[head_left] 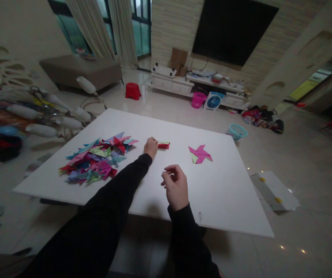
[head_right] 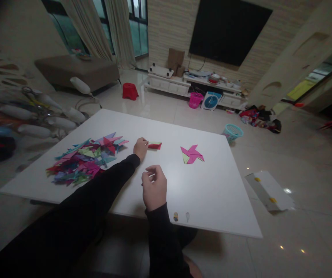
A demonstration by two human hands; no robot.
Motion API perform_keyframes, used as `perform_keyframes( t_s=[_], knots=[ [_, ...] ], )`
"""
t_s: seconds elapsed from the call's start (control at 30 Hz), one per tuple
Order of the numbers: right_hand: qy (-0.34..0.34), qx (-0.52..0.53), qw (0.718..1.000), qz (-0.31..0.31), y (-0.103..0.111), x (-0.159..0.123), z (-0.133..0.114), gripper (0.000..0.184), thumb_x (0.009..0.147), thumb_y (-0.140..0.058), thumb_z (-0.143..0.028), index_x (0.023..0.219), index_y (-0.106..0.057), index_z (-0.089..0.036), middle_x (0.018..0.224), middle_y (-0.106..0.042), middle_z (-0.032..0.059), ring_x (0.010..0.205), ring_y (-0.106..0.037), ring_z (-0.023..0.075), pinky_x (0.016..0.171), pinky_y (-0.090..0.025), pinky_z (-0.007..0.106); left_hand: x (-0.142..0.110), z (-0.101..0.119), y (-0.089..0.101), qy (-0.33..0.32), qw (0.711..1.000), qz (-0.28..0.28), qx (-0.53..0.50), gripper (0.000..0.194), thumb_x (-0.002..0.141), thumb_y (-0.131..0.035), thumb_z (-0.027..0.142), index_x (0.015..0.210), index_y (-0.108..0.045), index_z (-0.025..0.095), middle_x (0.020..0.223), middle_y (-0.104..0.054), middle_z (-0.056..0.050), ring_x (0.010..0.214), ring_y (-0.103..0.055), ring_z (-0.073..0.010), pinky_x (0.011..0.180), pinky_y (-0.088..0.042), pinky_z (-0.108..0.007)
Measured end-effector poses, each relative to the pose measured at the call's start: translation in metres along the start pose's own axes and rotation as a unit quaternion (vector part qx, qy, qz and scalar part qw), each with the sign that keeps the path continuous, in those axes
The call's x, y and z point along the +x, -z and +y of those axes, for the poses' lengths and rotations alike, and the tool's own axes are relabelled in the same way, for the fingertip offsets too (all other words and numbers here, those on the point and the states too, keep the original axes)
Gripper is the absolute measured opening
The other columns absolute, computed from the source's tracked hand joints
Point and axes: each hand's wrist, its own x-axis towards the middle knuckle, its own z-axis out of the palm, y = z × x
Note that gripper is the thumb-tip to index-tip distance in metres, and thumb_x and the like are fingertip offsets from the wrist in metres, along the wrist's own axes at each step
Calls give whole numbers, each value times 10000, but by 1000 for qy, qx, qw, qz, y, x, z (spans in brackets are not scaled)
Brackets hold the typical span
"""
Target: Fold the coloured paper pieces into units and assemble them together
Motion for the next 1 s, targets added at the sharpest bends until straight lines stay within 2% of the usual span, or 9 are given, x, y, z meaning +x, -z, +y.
perform_keyframes(
  t_s=[0.13,0.27,0.4,0.5,0.63,0.73,0.83,0.9,1.0],
  knots=[
    [-3,-14,1000,-19,-8,2,3,142,755,-642,-320,849,-602,-223,769,-593,-30,592,-575,129,510,-437,249,-7,-9,-18,-30,999,-27,22,283,965,-454,184,982,-726,108,1180,-610,-191,1176,-504,-273,999,-421,-371],
    [11,-33,999,-30,-16,1,5,121,776,-629,-323,824,-602,-215,761,-600,-24,595,-570,134,545,-446,268,-19,-15,-26,-50,996,-52,61,329,956,-450,197,1140,-706,105,1236,-605,-206,1214,-495,-315,1024,-423,-446],
    [19,-37,998,-42,-21,-1,5,127,782,-626,-333,805,-600,-210,744,-601,-22,590,-570,140,553,-447,275,-26,-20,-25,-74,990,-74,96,453,959,-444,221,1381,-588,144,1424,-544,-174,1351,-432,-308,1130,-355,-471],
    [18,-34,998,-46,-25,-2,3,149,777,-636,-353,797,-597,-210,730,-602,-23,574,-572,143,538,-438,274,-27,-21,-22,-83,985,-94,115,521,962,-459,277,1469,-515,170,1542,-461,-150,1454,-332,-342,1193,-266,-535],
    [26,-36,998,-55,-29,-3,1,167,781,-640,-368,776,-596,-207,720,-603,-21,570,-580,144,547,-443,276,-29,-15,-10,-82,982,-110,129,599,941,-495,296,1530,-442,200,1608,-385,-139,1491,-281,-390,1171,-296,-576],
    [34,-39,997,-58,-28,-4,1,172,786,-644,-372,785,-601,-205,734,-610,-17,575,-585,143,554,-447,276,-33,-10,11,-131,979,-94,123,697,884,-550,211,1562,-387,210,1656,-304,-113,1534,-194,-371,1209,-260,-543],
    [34,-34,997,-55,-26,-4,0,177,791,-642,-378,801,-605,-206,736,-607,-19,573,-590,143,541,-442,270,-37,-25,51,-189,974,-63,109,648,821,-587,159,1463,-506,176,1606,-381,-124,1500,-271,-340,1226,-261,-504],
    [33,-34,998,-49,-24,-4,-1,179,787,-642,-381,795,-605,-205,736,-606,-19,573,-595,144,536,-438,268,-40,-51,86,-183,978,-24,93,534,818,-562,141,1351,-579,150,1510,-477,-152,1428,-380,-306,1210,-304,-472],
    [30,-36,998,-45,-21,-4,-4,181,781,-643,-382,782,-606,-205,744,-612,-17,581,-605,147,535,-436,268,-47,-111,144,-101,989,73,78,491,791,-555,133,1281,-566,102,1312,-573,-179,1281,-503,-305,1135,-394,-458]
  ],
)
